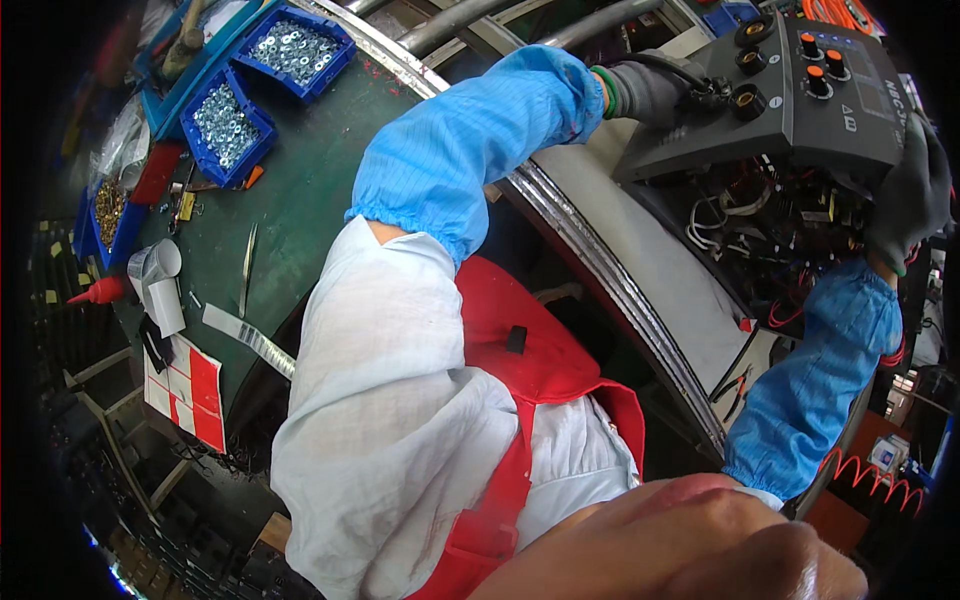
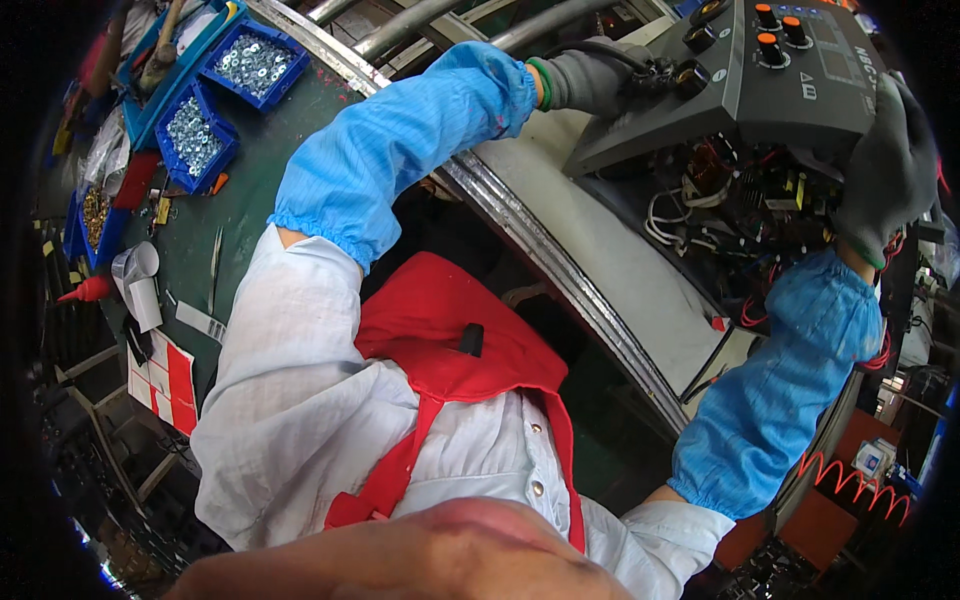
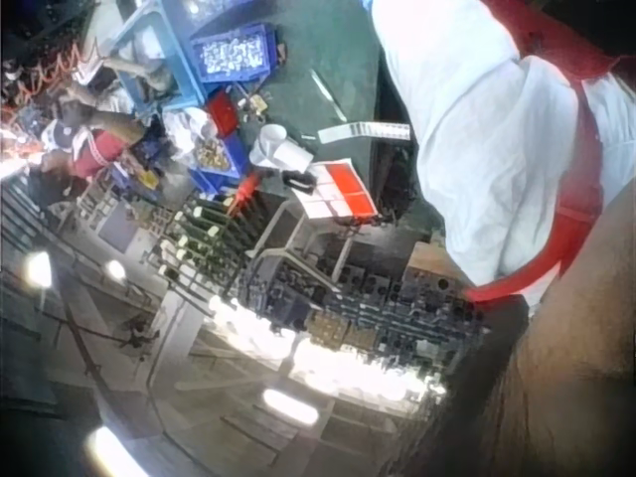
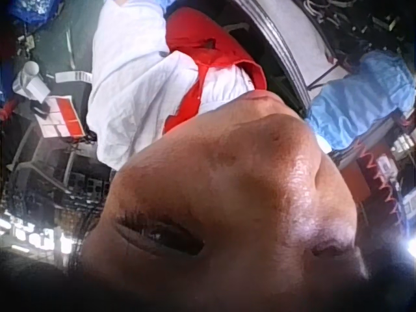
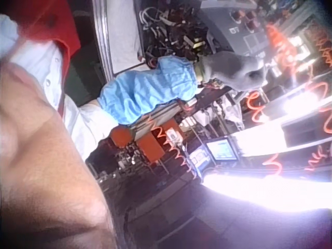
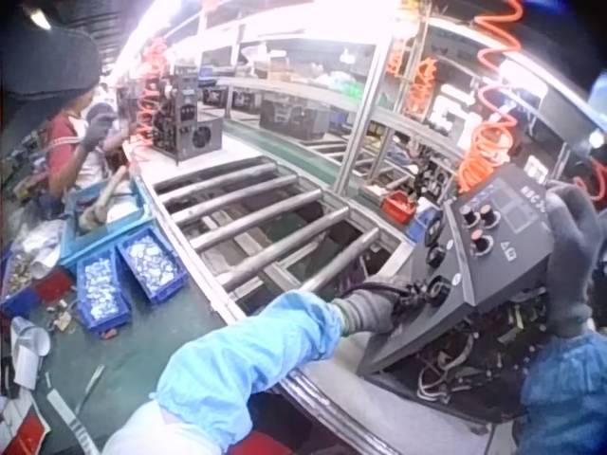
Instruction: Assembling and wiring internal components of a welding machine on a production line.
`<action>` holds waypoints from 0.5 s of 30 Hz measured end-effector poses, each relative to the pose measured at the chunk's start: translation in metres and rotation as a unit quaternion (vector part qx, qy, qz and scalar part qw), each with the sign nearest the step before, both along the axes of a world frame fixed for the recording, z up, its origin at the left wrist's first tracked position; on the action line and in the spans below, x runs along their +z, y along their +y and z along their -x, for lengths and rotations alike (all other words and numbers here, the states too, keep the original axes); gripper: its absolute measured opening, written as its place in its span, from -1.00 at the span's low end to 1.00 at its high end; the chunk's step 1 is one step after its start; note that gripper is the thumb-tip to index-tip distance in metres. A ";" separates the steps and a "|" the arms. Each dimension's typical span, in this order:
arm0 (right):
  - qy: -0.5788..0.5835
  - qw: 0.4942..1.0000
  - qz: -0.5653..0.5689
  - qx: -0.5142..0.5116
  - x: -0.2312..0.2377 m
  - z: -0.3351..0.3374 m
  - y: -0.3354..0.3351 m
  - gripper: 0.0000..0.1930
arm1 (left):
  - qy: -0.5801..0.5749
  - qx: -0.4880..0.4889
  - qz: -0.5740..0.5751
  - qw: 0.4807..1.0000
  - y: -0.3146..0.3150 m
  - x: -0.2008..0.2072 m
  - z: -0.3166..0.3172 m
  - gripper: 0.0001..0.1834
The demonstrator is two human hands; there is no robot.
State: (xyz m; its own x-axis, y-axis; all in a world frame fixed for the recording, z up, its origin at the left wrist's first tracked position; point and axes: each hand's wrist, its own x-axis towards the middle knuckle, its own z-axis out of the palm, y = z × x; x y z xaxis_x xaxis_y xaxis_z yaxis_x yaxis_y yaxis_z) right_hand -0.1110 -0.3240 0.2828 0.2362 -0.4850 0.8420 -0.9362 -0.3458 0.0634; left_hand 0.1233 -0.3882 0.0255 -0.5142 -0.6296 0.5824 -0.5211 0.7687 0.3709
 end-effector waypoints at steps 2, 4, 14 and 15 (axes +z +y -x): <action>0.110 0.993 0.029 -0.020 0.002 0.007 0.002 -0.73 | -0.004 0.004 -0.010 1.000 0.010 0.006 0.005 -0.57; 0.101 0.994 0.025 -0.015 0.001 0.005 0.004 -0.74 | -0.115 0.085 -0.192 0.971 0.029 0.024 0.003 -0.71; 0.010 0.998 0.004 -0.060 -0.001 -0.002 -0.002 -0.69 | 0.058 0.279 -0.070 0.956 0.087 0.110 -0.089 -0.46; -0.044 0.997 -0.027 -0.055 0.000 -0.009 0.000 -0.67 | 0.067 0.342 0.075 0.934 0.093 0.104 -0.099 -0.31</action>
